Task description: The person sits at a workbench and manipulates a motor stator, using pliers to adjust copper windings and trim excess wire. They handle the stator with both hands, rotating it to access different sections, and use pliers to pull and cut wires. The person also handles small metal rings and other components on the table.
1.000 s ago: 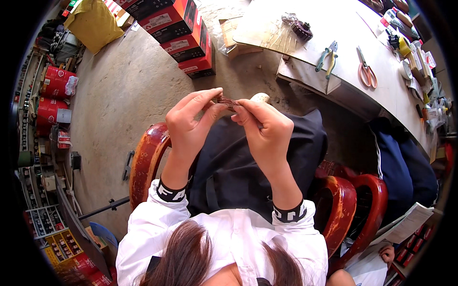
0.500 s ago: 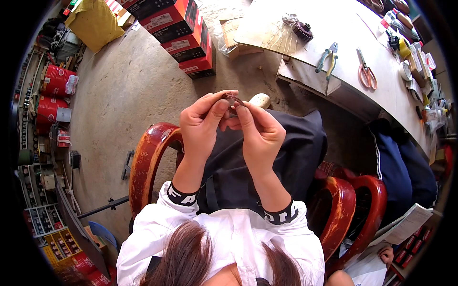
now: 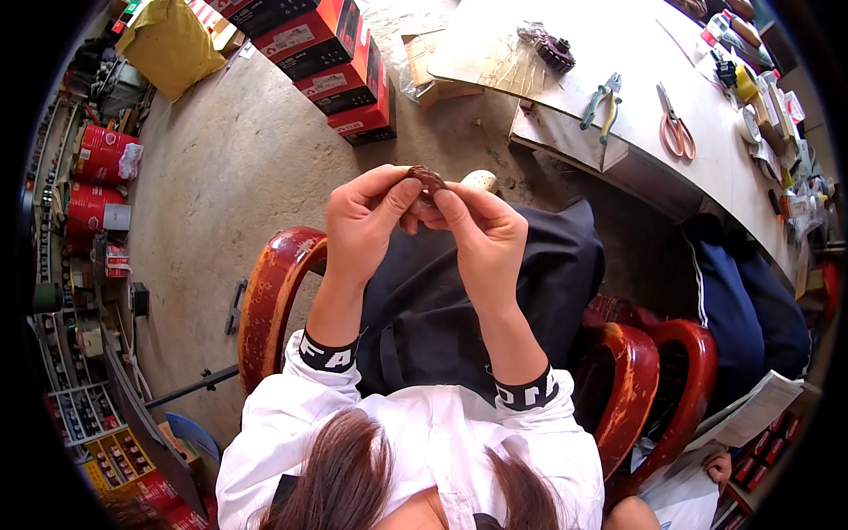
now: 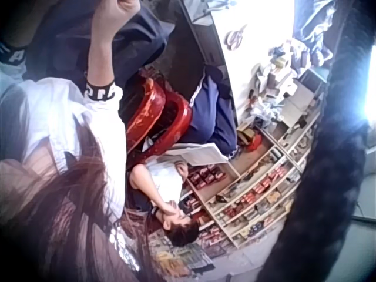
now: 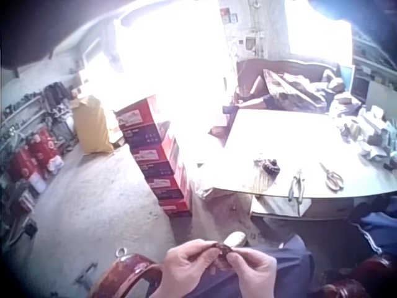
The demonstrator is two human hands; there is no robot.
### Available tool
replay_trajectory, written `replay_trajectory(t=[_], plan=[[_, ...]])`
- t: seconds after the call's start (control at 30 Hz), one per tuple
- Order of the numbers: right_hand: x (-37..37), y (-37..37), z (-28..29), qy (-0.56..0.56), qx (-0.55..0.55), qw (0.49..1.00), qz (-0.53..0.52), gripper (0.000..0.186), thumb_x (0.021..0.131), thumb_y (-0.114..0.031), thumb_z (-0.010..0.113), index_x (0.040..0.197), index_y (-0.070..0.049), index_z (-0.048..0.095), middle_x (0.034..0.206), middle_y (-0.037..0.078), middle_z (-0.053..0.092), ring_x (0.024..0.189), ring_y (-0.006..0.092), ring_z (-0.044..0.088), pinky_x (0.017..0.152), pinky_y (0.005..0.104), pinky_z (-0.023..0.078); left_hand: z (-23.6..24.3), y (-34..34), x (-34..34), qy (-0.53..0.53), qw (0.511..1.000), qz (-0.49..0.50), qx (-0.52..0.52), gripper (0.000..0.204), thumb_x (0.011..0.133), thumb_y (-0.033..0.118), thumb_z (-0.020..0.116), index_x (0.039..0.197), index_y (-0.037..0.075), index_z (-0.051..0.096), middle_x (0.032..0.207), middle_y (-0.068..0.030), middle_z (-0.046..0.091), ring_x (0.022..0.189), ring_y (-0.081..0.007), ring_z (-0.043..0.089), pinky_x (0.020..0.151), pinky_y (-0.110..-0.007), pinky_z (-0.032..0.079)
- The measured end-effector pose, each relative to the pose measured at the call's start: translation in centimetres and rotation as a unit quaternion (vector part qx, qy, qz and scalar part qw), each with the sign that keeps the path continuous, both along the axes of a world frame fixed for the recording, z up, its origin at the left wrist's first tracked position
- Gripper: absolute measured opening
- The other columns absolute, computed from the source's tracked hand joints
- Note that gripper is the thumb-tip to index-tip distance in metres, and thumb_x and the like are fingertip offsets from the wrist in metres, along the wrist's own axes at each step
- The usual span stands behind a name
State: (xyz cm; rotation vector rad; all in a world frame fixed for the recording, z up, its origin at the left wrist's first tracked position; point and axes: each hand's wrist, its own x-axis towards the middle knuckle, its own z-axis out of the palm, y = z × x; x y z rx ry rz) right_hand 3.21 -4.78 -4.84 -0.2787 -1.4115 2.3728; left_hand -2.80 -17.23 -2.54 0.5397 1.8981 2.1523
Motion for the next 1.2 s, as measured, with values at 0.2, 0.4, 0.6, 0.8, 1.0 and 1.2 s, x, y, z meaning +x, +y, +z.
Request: replay_trajectory(t=[0.2,0.4,0.6,0.8,1.0,1.2], plan=[[-0.2,-0.3,-0.7,-0.019,-0.090,0.995,-0.028,0.021,0.093,-0.012,0.065,0.105,0.006,0.068,0.087,0.011,0.071,0.073,0.0125,0.068,0.068,0.0229,0.055,0.1,0.6,0.7,-0.008,0.999,0.038,0.011,0.018,0.096,0.012,0.059,0.106,-0.002,0.065,0.082,-0.0052,0.067,0.059,-0.0077,0.058,0.050,-0.020,0.047],[-0.6,-0.5,-0.6,-0.004,-0.140,0.989,-0.042,0.021,0.093,-0.012,0.064,0.105,0.005,0.068,0.089,0.010,0.071,0.070,0.0104,0.066,0.066,0.0217,0.053,0.1,0.6,1.5,0.001,0.998,0.059,-0.009,0.012,0.094,0.010,0.063,0.097,-0.001,0.064,0.078,-0.0051,0.067,0.056,-0.0069,0.057,0.047,-0.019,0.043],[-0.5,0.9,-0.2,0.005,-0.247,0.967,0.058,0.021,0.095,-0.012,0.061,0.106,0.005,0.067,0.090,0.009,0.069,0.070,0.0076,0.062,0.066,0.0193,0.051,-1.0,-0.2,0.8,-0.067,0.996,-0.046,-0.019,0.010,0.092,0.009,0.066,0.092,-0.001,0.066,0.074,-0.0023,0.065,0.059,-0.0043,0.055,0.049,-0.017,0.039],[-0.6,3.3,-0.9,-0.052,-0.236,0.959,0.147,0.021,0.096,-0.013,0.060,0.107,0.004,0.066,0.091,0.008,0.069,0.069,0.0062,0.061,0.065,0.0170,0.051,-0.8,-1.2,-2.4,-0.136,0.968,-0.208,-0.037,0.011,0.090,0.011,0.068,0.093,0.000,0.067,0.075,-0.0021,0.066,0.067,-0.0060,0.060,0.052,-0.019,0.043],[-0.7,3.5,-1.1,-0.064,-0.236,0.949,0.199,0.023,0.096,-0.016,0.061,0.104,0.005,0.067,0.091,0.009,0.069,0.075,0.0090,0.066,0.068,0.0185,0.054,-0.9,-0.9,-3.0,-0.227,0.935,-0.261,-0.075,0.014,0.088,0.013,0.070,0.097,0.001,0.070,0.075,-0.0033,0.066,0.061,-0.0080,0.062,0.048,-0.019,0.043],[-1.1,3.5,-1.1,-0.075,-0.033,0.990,0.113,0.025,0.096,-0.015,0.060,0.108,0.006,0.066,0.095,0.013,0.071,0.080,0.0151,0.070,0.072,0.0233,0.058,1.0,-1.0,-1.7,-0.108,0.976,-0.103,-0.158,0.038,0.085,0.008,0.072,0.121,0.001,0.062,0.100,-0.0067,0.065,0.064,-0.0100,0.065,0.048,-0.020,0.046]])
